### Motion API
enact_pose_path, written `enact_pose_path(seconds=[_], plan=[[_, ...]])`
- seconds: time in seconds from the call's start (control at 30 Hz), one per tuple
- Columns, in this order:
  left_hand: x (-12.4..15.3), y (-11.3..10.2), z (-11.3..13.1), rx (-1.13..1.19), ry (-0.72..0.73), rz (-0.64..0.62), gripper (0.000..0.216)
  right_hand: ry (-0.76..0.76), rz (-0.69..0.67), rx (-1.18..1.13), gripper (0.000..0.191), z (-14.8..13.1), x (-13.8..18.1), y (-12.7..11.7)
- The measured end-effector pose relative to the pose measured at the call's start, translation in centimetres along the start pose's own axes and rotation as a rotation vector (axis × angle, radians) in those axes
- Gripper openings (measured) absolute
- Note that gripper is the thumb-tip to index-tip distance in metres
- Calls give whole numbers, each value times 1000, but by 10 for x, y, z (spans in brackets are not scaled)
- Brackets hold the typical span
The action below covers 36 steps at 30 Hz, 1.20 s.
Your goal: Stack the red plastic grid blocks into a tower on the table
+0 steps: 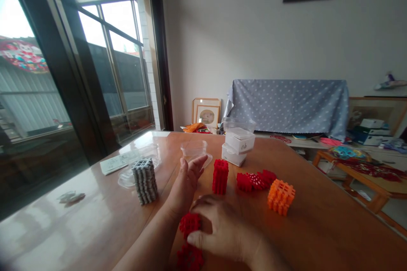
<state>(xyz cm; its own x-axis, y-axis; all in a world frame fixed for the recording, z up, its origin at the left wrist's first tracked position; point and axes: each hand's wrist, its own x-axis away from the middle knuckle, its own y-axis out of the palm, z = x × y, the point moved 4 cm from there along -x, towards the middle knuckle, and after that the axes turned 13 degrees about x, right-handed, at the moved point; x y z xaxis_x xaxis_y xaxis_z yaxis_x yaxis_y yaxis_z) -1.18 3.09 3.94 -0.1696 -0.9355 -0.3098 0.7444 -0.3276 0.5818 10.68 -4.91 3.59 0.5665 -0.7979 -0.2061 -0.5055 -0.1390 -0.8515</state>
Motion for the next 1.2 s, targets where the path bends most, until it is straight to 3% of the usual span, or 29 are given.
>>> enact_pose_path(seconds=[0.07,0.1,0.27,0.47,0.63,0.77,0.93,1.2], plan=[[0,-1,6,13,14,40,75,-34,-138,-5,76,-4,1,17],[0,-3,8,19,17,56,74,-39,-174,-30,80,-2,2,25],[-1,-10,9,-7,0,125,74,14,-229,-91,76,16,7,42],[3,-6,6,-126,-79,170,69,181,-63,-33,65,49,12,14],[4,-7,0,-278,-149,118,45,223,100,-45,39,71,9,-11],[4,-12,-15,-406,-248,17,25,311,117,40,23,85,10,-15],[10,-18,-35,-547,-355,-108,7,369,40,140,16,96,12,-6],[11,-25,-41,-728,-252,-132,10,384,81,94,24,99,9,3]])
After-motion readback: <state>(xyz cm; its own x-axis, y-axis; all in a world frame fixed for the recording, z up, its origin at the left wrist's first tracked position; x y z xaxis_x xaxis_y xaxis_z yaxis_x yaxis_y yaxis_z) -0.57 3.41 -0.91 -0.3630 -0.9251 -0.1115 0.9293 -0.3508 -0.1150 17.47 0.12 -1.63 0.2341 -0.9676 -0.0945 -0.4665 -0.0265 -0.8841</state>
